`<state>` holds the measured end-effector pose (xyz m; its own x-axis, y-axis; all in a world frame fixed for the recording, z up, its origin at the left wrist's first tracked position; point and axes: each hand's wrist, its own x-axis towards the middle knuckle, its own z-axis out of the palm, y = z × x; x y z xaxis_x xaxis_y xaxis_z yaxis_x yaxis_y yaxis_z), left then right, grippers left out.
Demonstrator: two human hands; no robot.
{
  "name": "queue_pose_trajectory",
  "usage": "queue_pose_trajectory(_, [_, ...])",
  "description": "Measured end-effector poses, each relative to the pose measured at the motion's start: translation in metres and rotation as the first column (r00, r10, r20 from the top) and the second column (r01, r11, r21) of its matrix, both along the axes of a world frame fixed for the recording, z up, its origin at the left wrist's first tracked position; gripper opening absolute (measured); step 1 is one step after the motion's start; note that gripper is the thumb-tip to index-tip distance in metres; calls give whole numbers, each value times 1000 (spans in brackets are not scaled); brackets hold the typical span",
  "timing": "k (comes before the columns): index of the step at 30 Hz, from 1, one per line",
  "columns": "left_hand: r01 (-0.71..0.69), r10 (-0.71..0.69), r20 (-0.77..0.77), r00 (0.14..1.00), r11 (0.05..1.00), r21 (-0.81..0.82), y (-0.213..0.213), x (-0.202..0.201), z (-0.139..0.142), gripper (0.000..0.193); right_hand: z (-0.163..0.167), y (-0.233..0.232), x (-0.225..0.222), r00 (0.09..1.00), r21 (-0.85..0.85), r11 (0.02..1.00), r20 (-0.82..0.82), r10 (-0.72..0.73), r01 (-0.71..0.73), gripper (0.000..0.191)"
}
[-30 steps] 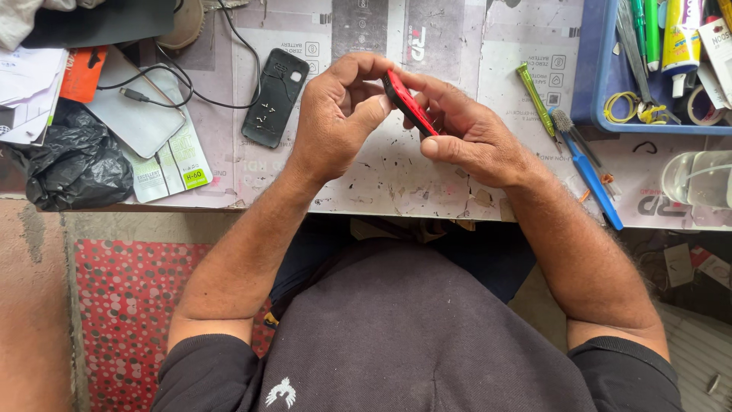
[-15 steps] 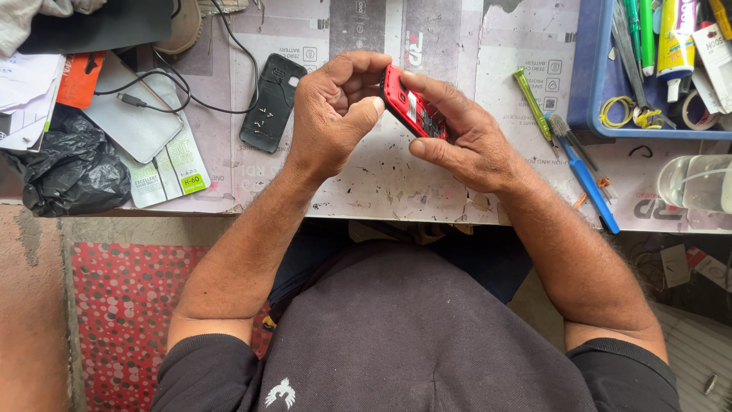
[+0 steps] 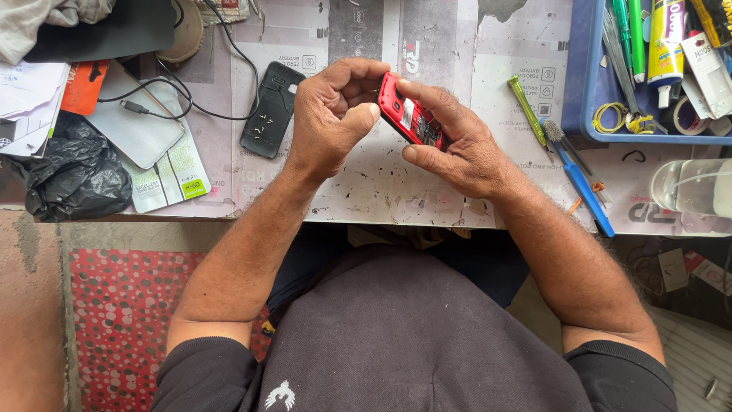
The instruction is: The person uses a green screwdriver to remove screws from the back of a red mobile phone, then uses a blue plastic pry tool to separate the back cover from the phone body. The person continues to pry around the edges to fully detach the back cover.
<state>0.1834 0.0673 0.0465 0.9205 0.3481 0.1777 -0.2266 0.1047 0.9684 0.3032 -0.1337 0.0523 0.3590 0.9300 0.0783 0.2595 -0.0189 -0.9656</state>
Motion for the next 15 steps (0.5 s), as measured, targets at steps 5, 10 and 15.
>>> queue_pose_trajectory(5, [13,-14,8,1000,1000,23,2,0,-3,43,-2,0,0,998,12,1000,64,-8,7,69])
queue_pose_trajectory(10, [22,-21,25,999,1000,-14,2,1,-7,42,-4,-1,1,998,-3,1000,69,-12,12,69])
queue_pose_trajectory(15, [32,-31,33,999,999,-43,2,1,-8,41,-5,-2,0,999,34,999,37,6,-7,68])
